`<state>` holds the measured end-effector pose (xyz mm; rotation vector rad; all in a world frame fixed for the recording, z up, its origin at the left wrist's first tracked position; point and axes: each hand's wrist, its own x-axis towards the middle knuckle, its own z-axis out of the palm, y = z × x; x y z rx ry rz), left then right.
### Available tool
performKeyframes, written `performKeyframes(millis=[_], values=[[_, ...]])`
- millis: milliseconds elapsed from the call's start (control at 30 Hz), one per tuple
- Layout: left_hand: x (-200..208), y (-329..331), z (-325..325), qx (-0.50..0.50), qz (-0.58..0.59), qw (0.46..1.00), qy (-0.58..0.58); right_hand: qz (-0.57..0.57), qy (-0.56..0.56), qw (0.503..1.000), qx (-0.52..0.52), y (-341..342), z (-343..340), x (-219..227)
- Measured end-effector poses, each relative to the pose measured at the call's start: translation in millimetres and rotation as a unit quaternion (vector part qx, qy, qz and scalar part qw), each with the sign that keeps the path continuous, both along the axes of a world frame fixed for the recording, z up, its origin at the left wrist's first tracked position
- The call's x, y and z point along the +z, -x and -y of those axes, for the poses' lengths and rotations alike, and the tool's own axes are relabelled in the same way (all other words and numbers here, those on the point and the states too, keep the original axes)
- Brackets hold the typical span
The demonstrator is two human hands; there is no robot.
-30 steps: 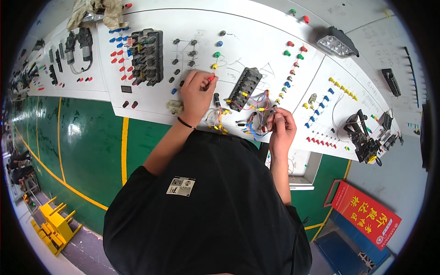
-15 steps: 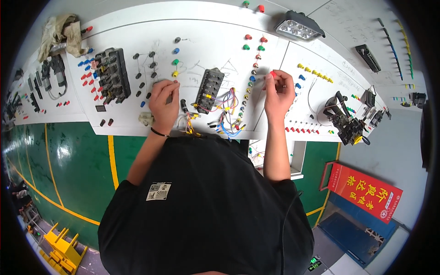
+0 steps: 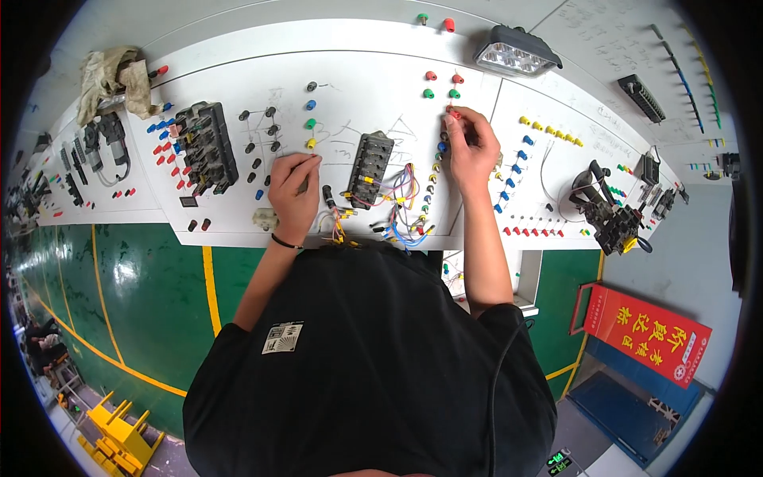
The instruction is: Connecting various colored electrical wires to a large control panel and sorting wire connectors.
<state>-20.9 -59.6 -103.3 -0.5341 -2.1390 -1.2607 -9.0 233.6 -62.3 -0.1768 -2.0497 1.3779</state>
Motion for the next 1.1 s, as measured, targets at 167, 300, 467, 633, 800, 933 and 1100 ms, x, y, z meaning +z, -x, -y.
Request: performKeyframes(millis=[167,300,467,633,800,933,1100], values=[[-1,-6,0,0.015,0.081,0.996,-0.034,-0.004,0.025,1.0,0.009,2,1,5],[-3,-3,2,-0.004,0.06,0.997,-0.04,0.0,-0.015,1.0,-0.016,5,0,3],[0,-2,3,-0.01,0.048,0.999,-0.024,-0.006,-0.067,0.997,-0.032,7,1,5],[3,-3,3,-0.012,0.031,0.999,-0.009,0.0,-0.113,0.993,-0.04,9,1,11],[6,-5,2,-0.013,0.062,0.998,-0.029,-0.01,-0.133,0.989,-0.062,11,4,10],[5,-4,1,-0.009,0.018,1.0,-0.003,-0.019,-0.17,0.982,-0.076,13,5,9],[1,-3,1,0.009,0.036,0.999,-0.026,0.011,-0.211,0.973,-0.088,14,6,17]])
